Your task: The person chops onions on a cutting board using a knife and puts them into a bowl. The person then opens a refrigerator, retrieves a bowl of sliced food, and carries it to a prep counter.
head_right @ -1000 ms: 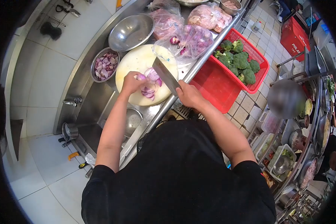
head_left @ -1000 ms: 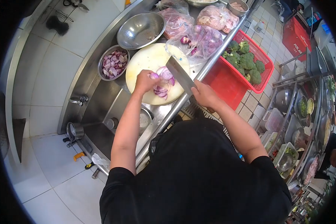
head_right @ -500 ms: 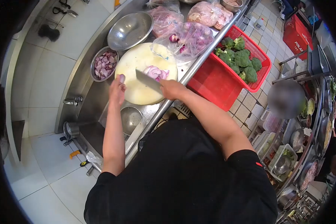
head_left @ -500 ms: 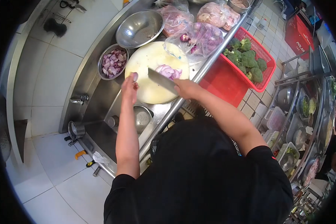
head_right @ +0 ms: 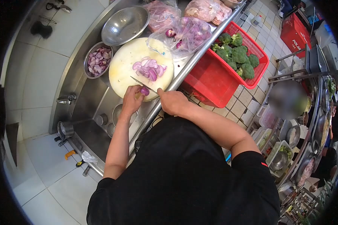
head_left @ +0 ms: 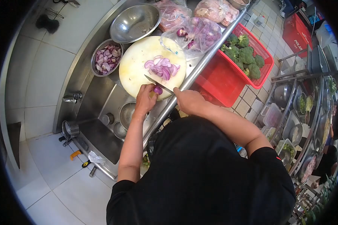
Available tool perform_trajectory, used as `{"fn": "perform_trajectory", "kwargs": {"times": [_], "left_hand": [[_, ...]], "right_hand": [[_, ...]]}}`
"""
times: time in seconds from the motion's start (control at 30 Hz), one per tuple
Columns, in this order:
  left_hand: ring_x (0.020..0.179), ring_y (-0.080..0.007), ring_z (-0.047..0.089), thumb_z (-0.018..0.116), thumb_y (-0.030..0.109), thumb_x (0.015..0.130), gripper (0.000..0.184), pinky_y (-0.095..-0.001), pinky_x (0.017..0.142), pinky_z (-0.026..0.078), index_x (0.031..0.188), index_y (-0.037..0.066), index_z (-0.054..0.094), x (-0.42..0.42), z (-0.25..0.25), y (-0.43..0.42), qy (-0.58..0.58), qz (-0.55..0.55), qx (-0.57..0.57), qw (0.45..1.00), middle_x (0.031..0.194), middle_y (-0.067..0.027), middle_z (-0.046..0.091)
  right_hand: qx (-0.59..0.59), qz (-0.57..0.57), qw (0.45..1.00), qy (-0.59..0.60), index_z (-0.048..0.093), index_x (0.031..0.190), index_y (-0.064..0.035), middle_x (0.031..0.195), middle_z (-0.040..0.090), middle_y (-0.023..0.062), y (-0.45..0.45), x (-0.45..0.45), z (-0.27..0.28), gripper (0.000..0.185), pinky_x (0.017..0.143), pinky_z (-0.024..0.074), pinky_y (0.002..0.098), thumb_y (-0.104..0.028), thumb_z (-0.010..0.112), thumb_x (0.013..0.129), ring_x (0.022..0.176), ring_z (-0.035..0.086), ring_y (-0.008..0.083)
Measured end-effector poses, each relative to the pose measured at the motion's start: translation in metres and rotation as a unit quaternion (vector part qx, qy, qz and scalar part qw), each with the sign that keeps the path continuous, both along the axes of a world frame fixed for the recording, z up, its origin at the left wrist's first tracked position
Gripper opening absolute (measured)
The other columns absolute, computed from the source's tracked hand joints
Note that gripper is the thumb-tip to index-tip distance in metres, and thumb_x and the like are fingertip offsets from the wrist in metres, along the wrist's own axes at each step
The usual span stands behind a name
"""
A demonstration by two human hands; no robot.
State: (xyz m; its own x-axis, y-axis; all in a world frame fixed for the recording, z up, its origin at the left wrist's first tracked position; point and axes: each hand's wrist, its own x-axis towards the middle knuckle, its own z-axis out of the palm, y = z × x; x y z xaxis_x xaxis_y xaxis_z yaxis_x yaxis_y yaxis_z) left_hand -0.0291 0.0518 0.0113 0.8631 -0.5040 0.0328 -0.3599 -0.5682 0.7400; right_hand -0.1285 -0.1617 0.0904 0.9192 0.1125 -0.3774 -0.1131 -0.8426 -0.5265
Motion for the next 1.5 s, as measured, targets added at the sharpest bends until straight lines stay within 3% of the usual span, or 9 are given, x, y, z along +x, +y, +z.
{"fn": "perform_trajectory", "kwargs": {"times": [0.07,0.47,0.57,0.67,0.87,0.97,1.07,1.37,1.5], "left_hand": [[0.099,-0.0288,0.065,0.074,0.013,0.082,0.038,-0.0399,0.088,0.051,0.117,0.003,0.063,0.001,0.001,-0.001,-0.007,-0.002,0.045,0.999,0.11,-0.0149,0.062],[0.096,-0.0309,0.063,0.075,0.015,0.08,0.033,-0.0406,0.085,0.05,0.109,0.002,0.065,-0.004,-0.004,-0.005,-0.021,0.043,0.004,0.999,0.104,-0.0148,0.063],[0.096,-0.0306,0.063,0.075,0.013,0.08,0.032,-0.0401,0.085,0.05,0.108,0.003,0.065,-0.006,0.002,-0.007,-0.03,0.05,0.037,0.998,0.103,-0.0143,0.063],[0.095,-0.0305,0.063,0.077,0.013,0.08,0.031,-0.0397,0.085,0.05,0.108,0.004,0.065,-0.003,-0.006,-0.002,-0.04,0.034,0.025,0.998,0.102,-0.0141,0.063],[0.096,-0.0309,0.064,0.077,0.015,0.083,0.031,-0.0398,0.084,0.05,0.109,0.005,0.065,-0.005,0.001,-0.005,-0.036,0.047,0.046,0.997,0.102,-0.0143,0.063],[0.096,-0.0312,0.064,0.077,0.014,0.083,0.031,-0.04,0.084,0.05,0.11,0.004,0.065,-0.004,-0.011,-0.002,-0.059,0.036,0.013,0.998,0.103,-0.0147,0.063],[0.097,-0.0311,0.064,0.076,0.014,0.084,0.03,-0.0402,0.084,0.05,0.109,0.002,0.064,-0.008,-0.003,-0.005,-0.052,0.041,0.021,0.998,0.104,-0.0154,0.063],[0.101,-0.0343,0.062,0.072,0.01,0.086,0.029,-0.0411,0.087,0.05,0.113,0.001,0.064,-0.012,0.0,-0.007,-0.032,0.06,0.027,0.997,0.108,-0.0178,0.063],[0.101,-0.034,0.063,0.072,0.009,0.086,0.029,-0.0407,0.087,0.05,0.113,0.002,0.064,-0.009,-0.008,-0.009,-0.046,0.056,0.014,0.997,0.11,-0.0174,0.062]], "right_hand": [[-0.003,0.01,1.0,-0.017,0.051,0.113,0.0024,0.086,0.068,0.0266,0.001,-0.004,0.009,0.026,0.073,0.0525,0.0549,-0.01,0.045,0.091,0.085,0.068,0.0432],[-0.042,0.044,0.998,0.002,0.05,0.111,0.0032,0.084,0.069,0.0244,-0.007,0.004,0.0,0.025,0.071,0.0541,0.0529,-0.006,0.051,0.088,0.083,0.069,0.0421],[-0.024,0.038,0.999,-0.007,0.05,0.111,0.003,0.084,0.069,0.024,0.0,-0.001,0.006,0.026,0.07,0.0541,0.053,-0.006,0.053,0.087,0.083,0.07,0.042],[-0.02,0.043,0.999,-0.006,0.05,0.112,0.0024,0.085,0.069,0.0242,-0.003,-0.004,-0.021,0.028,0.07,0.0544,0.0528,-0.005,0.054,0.086,0.084,0.07,0.0419],[-0.024,0.042,0.999,-0.016,0.05,0.112,0.0024,0.085,0.069,0.0246,0.001,-0.001,0.001,0.029,0.07,0.0547,0.0521,-0.004,0.056,0.084,0.084,0.07,0.0414],[-0.027,0.034,0.999,-0.002,0.051,0.111,0.0023,0.085,0.07,0.0239,-0.004,0.0,-0.02,0.028,0.07,0.0548,0.0519,-0.005,0.056,0.085,0.083,0.07,0.041],[-0.031,0.042,0.998,-0.023,0.049,0.11,0.0028,0.082,0.068,0.0248,0.001,0.004,0.003,0.023,0.068,0.0521,0.0549,-0.008,0.047,0.091,0.079,0.068,0.044],[-0.029,0.049,0.998,-0.018,0.05,0.113,0.0033,0.086,0.07,0.0245,0.003,0.001,0.013,0.027,0.071,0.0544,0.0519,-0.007,0.053,0.087,0.083,0.07,0.0417],[-0.027,0.036,0.999,-0.016,0.05,0.112,0.0033,0.088,0.07,0.0256,-0.003,0.002,-0.021,0.027,0.072,0.0542,0.0522,-0.008,0.053,0.088,0.085,0.07,0.0421]]}}
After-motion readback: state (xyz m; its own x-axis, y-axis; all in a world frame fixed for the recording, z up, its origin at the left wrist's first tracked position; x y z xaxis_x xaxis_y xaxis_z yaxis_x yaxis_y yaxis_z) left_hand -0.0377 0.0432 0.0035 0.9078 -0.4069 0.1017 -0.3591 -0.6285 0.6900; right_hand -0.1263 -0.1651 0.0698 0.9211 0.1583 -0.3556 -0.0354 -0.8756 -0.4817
